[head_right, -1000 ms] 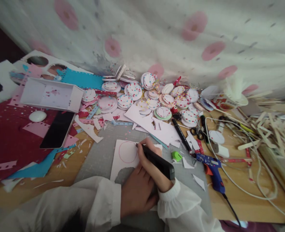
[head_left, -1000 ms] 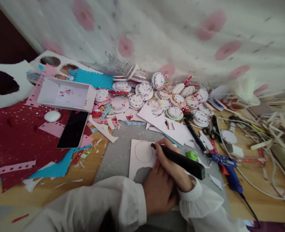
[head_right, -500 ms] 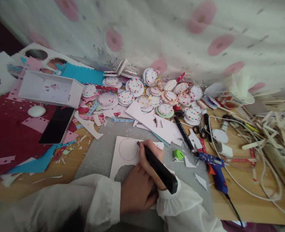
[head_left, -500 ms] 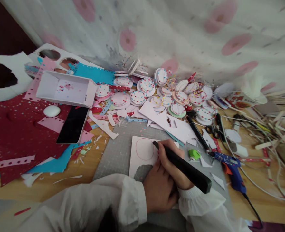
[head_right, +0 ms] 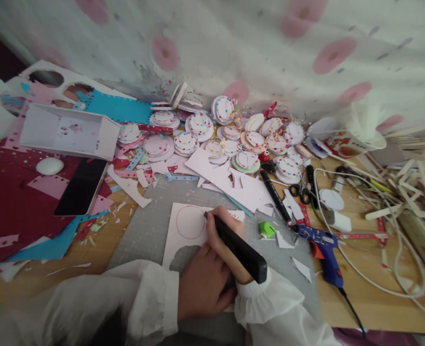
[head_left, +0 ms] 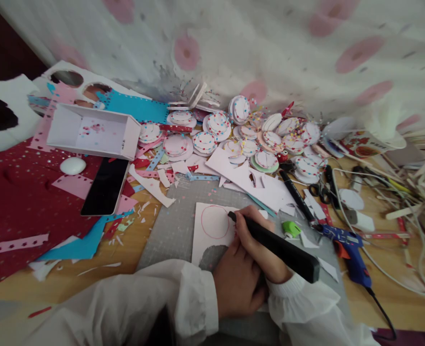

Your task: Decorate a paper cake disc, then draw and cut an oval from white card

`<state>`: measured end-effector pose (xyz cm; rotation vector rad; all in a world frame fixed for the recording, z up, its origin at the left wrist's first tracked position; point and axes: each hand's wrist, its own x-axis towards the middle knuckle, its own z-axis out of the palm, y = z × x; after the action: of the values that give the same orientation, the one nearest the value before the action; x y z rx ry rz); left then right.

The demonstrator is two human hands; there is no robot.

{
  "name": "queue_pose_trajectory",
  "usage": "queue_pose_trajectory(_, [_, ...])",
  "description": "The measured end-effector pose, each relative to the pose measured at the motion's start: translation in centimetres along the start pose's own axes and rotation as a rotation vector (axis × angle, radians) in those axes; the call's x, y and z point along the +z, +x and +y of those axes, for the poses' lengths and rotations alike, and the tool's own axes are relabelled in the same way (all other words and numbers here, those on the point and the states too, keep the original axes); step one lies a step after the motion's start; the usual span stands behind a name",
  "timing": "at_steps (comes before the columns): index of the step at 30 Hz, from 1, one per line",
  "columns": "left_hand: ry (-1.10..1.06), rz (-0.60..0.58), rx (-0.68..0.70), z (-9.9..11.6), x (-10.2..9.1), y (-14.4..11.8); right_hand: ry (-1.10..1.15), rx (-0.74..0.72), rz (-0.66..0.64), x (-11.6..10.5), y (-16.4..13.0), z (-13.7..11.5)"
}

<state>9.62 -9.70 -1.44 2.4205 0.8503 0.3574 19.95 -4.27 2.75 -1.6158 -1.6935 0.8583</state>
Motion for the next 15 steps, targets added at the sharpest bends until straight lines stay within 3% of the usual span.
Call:
queue_pose_trajectory(4, [0.004,-0.008,-0.003,0.09,-0.13,0.10,-0.014,0.002,-0.026,0.08,0.02,0.12])
queue_pose_trajectory(15, [-0.064,0.031,0.008,0.08,-0.14,0.00,0.019,0.015,0.064,0.24,-0.33,0.05])
